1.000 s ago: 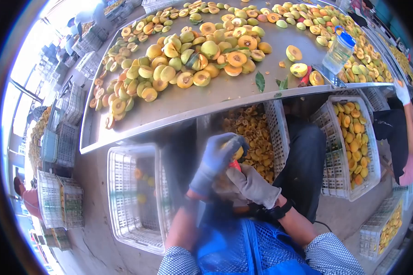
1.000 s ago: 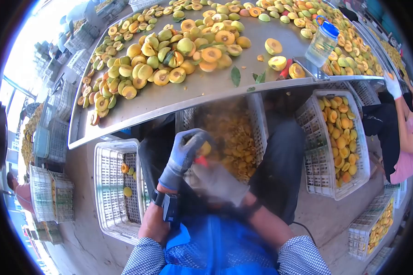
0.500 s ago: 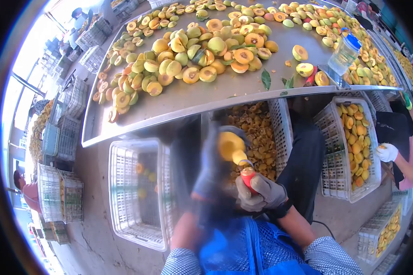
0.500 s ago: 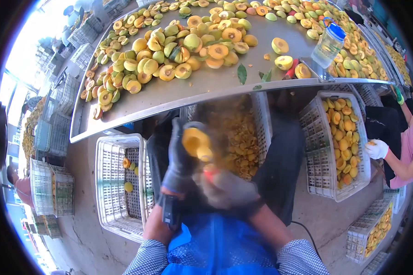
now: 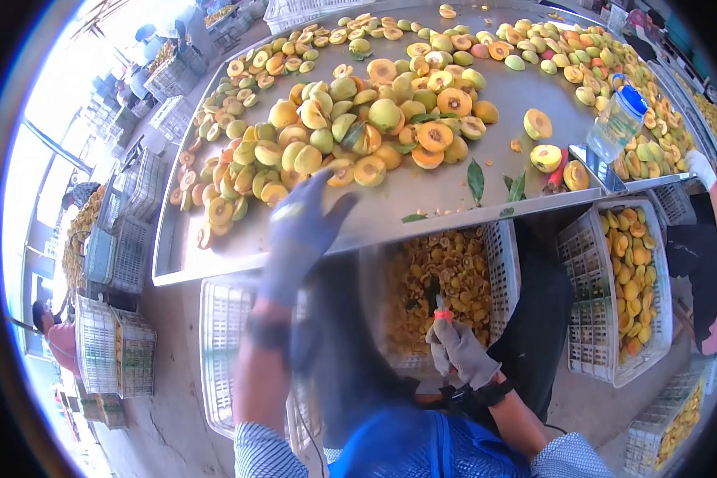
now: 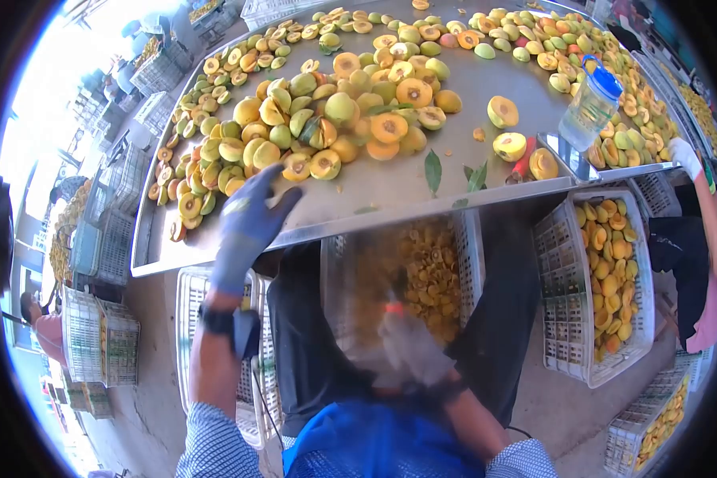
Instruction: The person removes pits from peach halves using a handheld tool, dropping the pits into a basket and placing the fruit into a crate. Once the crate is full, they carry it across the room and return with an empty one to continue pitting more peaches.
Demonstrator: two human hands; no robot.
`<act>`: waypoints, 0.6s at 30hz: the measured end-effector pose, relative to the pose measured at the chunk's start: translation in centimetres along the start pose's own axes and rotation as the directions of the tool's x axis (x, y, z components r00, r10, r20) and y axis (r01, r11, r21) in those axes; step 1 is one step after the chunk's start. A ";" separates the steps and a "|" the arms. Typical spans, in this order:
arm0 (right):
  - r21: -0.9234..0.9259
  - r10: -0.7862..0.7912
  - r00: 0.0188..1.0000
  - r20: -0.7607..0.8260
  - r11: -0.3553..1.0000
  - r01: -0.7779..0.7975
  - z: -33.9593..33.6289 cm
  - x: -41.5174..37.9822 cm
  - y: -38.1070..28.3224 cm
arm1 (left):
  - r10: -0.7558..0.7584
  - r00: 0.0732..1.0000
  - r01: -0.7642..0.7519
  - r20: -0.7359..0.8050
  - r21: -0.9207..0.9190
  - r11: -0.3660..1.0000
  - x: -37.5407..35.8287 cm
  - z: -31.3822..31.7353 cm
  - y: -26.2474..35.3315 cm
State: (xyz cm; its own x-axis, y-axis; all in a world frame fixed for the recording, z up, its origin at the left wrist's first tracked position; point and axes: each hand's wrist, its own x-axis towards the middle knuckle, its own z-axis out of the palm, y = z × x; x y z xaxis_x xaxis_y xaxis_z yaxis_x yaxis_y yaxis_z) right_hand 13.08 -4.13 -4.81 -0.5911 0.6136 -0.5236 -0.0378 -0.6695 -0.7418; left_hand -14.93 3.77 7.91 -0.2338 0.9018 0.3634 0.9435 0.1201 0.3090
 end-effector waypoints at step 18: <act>-0.081 -0.372 0.924 -0.088 0.927 0.366 3.6 1.9 -8.5 | 0.327 0.918 -0.170 0.225 -0.521 0.836 -6.8 1.5 6.3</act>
State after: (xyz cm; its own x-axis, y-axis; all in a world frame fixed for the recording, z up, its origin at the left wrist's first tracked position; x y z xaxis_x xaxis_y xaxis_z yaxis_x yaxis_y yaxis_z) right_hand 9.39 1.23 2.07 -0.4609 0.8530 -0.2447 -0.1862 -0.3625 -0.9132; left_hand -7.00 -1.01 6.07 0.1470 0.9604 0.2367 0.7065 -0.2695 0.6544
